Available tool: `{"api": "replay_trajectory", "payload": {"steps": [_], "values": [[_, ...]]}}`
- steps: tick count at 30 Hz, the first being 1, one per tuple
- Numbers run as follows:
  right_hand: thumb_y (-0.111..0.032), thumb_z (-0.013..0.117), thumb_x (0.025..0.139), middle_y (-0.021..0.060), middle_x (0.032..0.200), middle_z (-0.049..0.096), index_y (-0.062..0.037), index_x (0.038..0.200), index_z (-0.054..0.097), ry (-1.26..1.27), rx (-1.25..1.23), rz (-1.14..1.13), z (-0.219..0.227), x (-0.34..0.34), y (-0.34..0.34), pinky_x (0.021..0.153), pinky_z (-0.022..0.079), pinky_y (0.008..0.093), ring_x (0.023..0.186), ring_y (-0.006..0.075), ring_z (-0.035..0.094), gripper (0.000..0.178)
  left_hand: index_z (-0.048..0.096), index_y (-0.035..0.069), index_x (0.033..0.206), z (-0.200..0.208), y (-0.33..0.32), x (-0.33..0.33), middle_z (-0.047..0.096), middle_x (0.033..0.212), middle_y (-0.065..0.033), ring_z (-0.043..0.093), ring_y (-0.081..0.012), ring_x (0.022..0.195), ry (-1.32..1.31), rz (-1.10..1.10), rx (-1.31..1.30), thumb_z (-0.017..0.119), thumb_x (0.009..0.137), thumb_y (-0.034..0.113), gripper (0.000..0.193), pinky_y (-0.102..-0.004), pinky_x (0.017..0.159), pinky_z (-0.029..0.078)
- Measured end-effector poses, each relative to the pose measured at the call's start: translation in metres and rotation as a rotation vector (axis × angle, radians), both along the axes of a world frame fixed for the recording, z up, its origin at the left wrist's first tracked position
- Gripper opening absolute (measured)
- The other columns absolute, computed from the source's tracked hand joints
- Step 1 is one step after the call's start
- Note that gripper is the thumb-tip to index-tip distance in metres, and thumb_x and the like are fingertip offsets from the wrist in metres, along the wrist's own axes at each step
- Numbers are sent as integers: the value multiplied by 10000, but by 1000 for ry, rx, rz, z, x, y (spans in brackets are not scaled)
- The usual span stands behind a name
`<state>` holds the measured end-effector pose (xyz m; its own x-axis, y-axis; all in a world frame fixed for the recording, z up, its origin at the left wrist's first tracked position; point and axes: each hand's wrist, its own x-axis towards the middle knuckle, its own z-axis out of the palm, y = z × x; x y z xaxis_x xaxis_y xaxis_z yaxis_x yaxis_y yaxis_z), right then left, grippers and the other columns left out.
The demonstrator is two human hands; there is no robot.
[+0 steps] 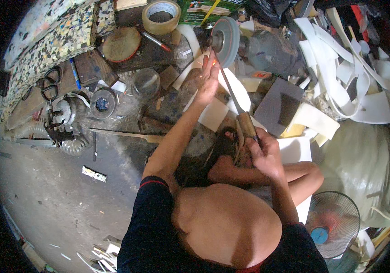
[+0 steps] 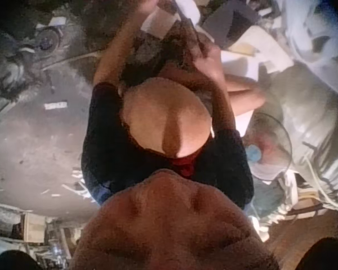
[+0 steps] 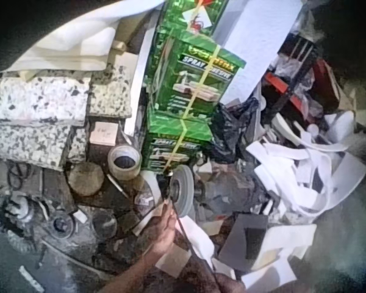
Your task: The person sits on the floor in a workshop and uses a bench grinder to sharpen a metal rod. They repeatedly press the rod against the spinning grinding wheel, generating sparks, and periodically lift the rod to inspect the edge before continuing.
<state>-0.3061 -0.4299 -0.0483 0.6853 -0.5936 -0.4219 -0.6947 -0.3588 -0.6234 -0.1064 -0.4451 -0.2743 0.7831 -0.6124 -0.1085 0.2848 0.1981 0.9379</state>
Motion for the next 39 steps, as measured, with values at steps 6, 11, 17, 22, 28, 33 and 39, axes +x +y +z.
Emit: {"api": "replay_trajectory", "payload": {"steps": [6,11,17,22,28,33,39], "values": [[-43,562,916,153,870,713,-11,1243,620,-116,-66,46,4,-49,8,730,536,344,734,214,669,334,187,148,1585,7,13,-28,62,1622,-268,41,-371,1520,-150,7,24,388,1044,366,617,-420,1216,105],[-51,576,908,168,816,683,-13,1267,590,30,-53,26,31,-78,23,689,534,361,709,235,674,361,222,137,1573,20,25,-59,58,1611,-290,32,-410,1510,-168,50,-50,401,1045,327,589,-441,1217,97],[-85,591,914,135,727,646,-23,1204,604,81,-10,73,33,-94,21,599,505,349,622,197,634,297,233,113,1568,30,41,-80,91,1614,-274,71,-389,1512,-148,9,-17,387,1062,354,582,-435,1218,95],[-98,568,936,89,738,646,-6,1148,607,-50,-23,164,-17,-19,-8,545,491,308,559,143,590,234,224,41,1558,0,32,-29,191,1608,-236,118,-352,1511,-215,101,-11,362,1062,345,598,-414,1222,103],[-110,531,952,79,713,619,44,1085,600,-69,263,-49,-54,62,-38,438,457,297,456,134,569,215,245,-10,1534,-13,2,16,242,1579,-261,185,-384,1487,-217,100,51,314,1048,415,649,-402,1213,149],[-108,531,947,76,720,616,57,1021,593,-43,230,-43,-62,82,-49,421,441,281,462,128,572,190,206,-10,1543,-23,-11,26,219,1594,-239,176,-356,1492,-215,102,-12,296,1052,436,670,-383,1214,144],[-110,530,953,67,724,613,40,1000,595,-35,220,-47,-66,94,-53,430,436,269,473,120,566,170,156,5,1556,-30,-15,28,187,1612,-204,153,-312,1501,-182,53,-117,276,1058,461,686,-368,1217,129]]}}
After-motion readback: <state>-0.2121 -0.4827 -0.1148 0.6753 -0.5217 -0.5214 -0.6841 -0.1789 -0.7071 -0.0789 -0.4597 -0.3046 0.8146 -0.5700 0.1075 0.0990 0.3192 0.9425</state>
